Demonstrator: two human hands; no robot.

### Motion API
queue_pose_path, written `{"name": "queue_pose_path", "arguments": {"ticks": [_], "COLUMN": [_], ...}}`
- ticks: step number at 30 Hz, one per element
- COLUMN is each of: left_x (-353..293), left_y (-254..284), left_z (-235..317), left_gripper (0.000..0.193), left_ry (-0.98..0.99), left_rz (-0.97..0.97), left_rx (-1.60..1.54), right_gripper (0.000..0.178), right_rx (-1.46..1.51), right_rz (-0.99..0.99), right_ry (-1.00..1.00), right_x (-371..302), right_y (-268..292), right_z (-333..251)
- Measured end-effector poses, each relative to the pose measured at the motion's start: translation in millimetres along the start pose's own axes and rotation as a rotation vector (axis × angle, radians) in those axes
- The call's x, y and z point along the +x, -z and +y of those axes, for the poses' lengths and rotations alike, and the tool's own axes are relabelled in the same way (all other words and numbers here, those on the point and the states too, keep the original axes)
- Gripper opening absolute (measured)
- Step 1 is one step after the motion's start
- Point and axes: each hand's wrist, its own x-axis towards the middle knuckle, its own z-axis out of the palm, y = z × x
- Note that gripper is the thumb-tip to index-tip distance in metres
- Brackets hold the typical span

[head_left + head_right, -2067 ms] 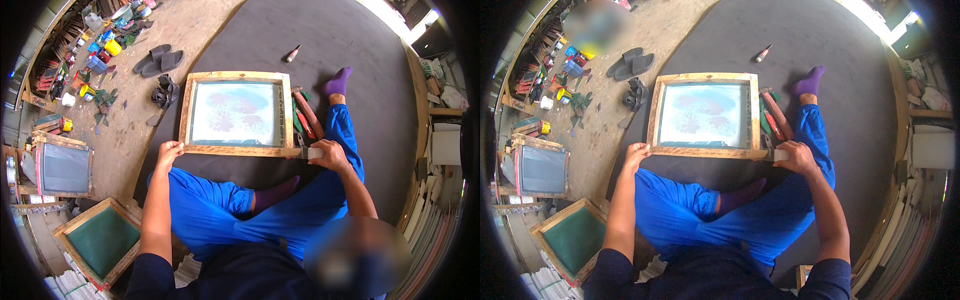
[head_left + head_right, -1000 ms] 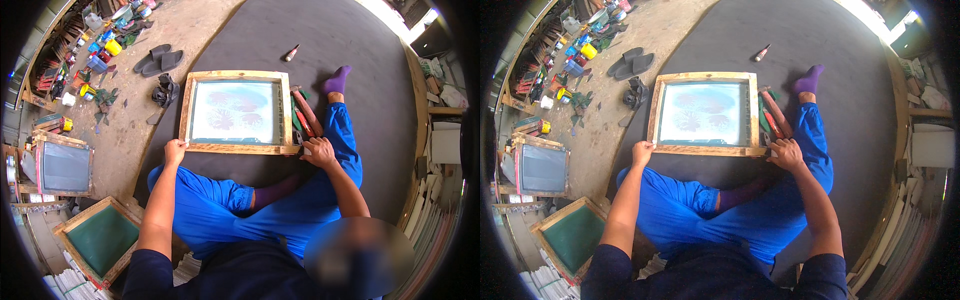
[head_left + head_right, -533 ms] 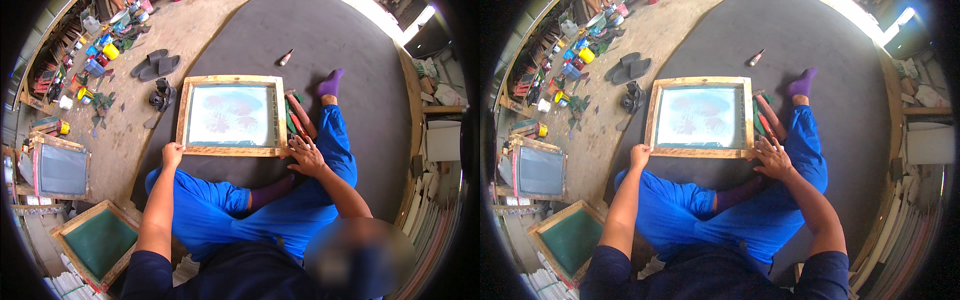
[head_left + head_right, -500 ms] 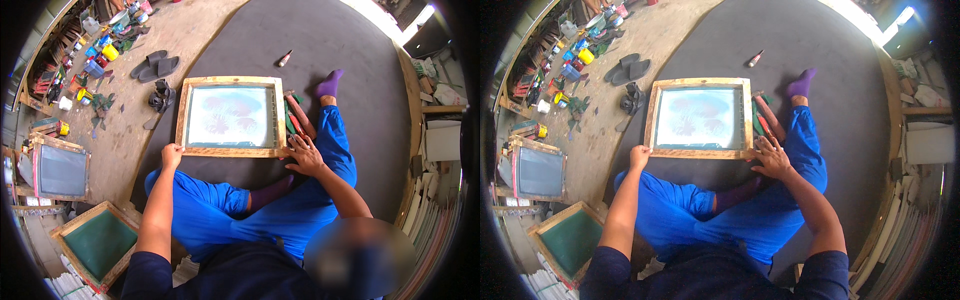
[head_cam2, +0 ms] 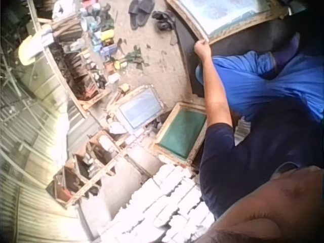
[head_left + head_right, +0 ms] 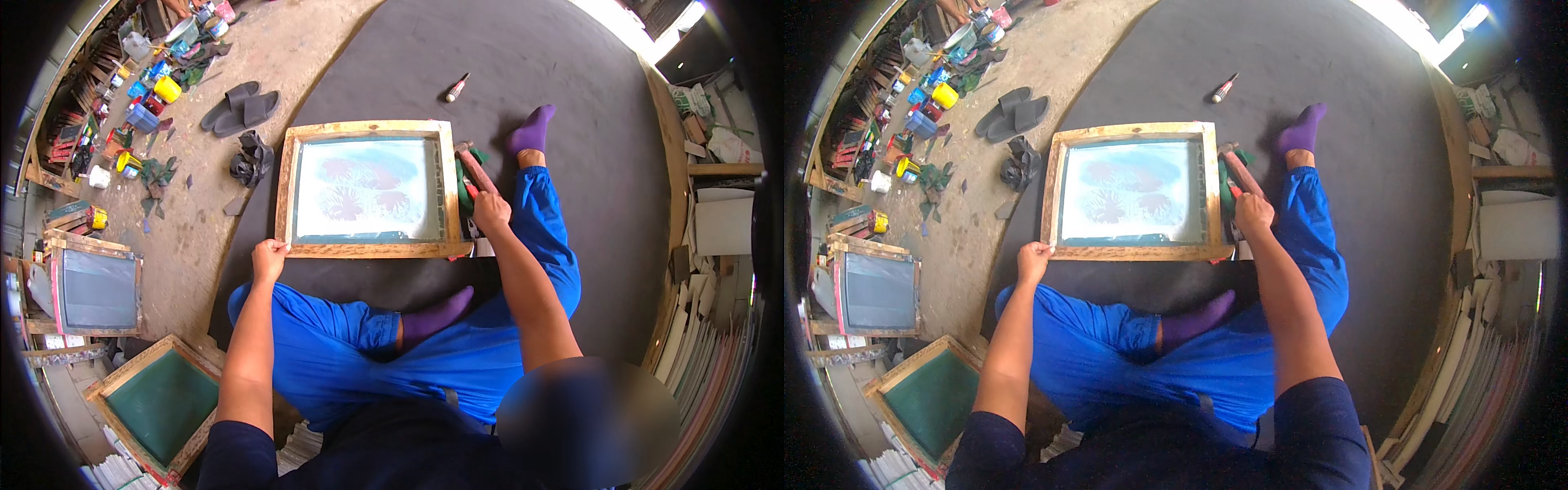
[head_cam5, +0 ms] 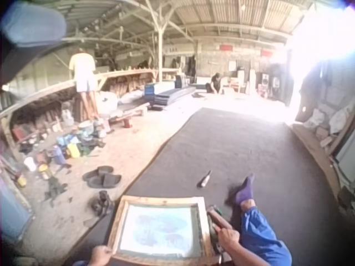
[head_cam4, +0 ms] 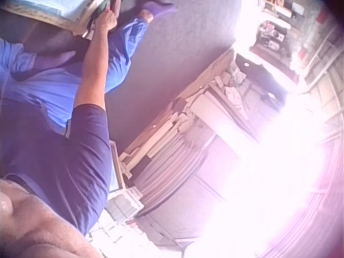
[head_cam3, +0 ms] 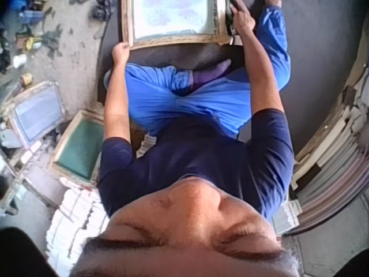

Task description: The person sits on the floor and applies masking tape to the edges of a wooden frame containing a screen with a floral pattern. They repeatedly tear pieces of tape and press them along the frame's perimeter.

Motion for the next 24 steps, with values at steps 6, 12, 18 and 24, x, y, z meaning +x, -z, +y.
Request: {"name": "queue_pose_path", "arguments": {"ticks": [6,12,18,24], "left_x": [-1,1,2,2], "left_y": [3,-2,-1,-2], "left_z": [-2,-7,-5,-2], "left_gripper": [0.017,0.017,0.017,0.016], "left_ry": [-0.008,0.014,0.041,0.0], "left_rz": [0.002,0.006,-0.016,0.001], "left_rx": [0.004,-0.041,-0.073,-0.078], "right_gripper": [0.023,0.025,0.025,0.024], "right_rx": [-0.07,-0.067,0.247,0.511], "right_rz": [-0.041,-0.006,0.177,0.415], "right_ry": [0.004,-0.048,-0.109,-0.026], "right_x": [3,-2,-10,-64], "right_y": [0,-8,8,58], "right_z": [-9,-3,0,-3]}}
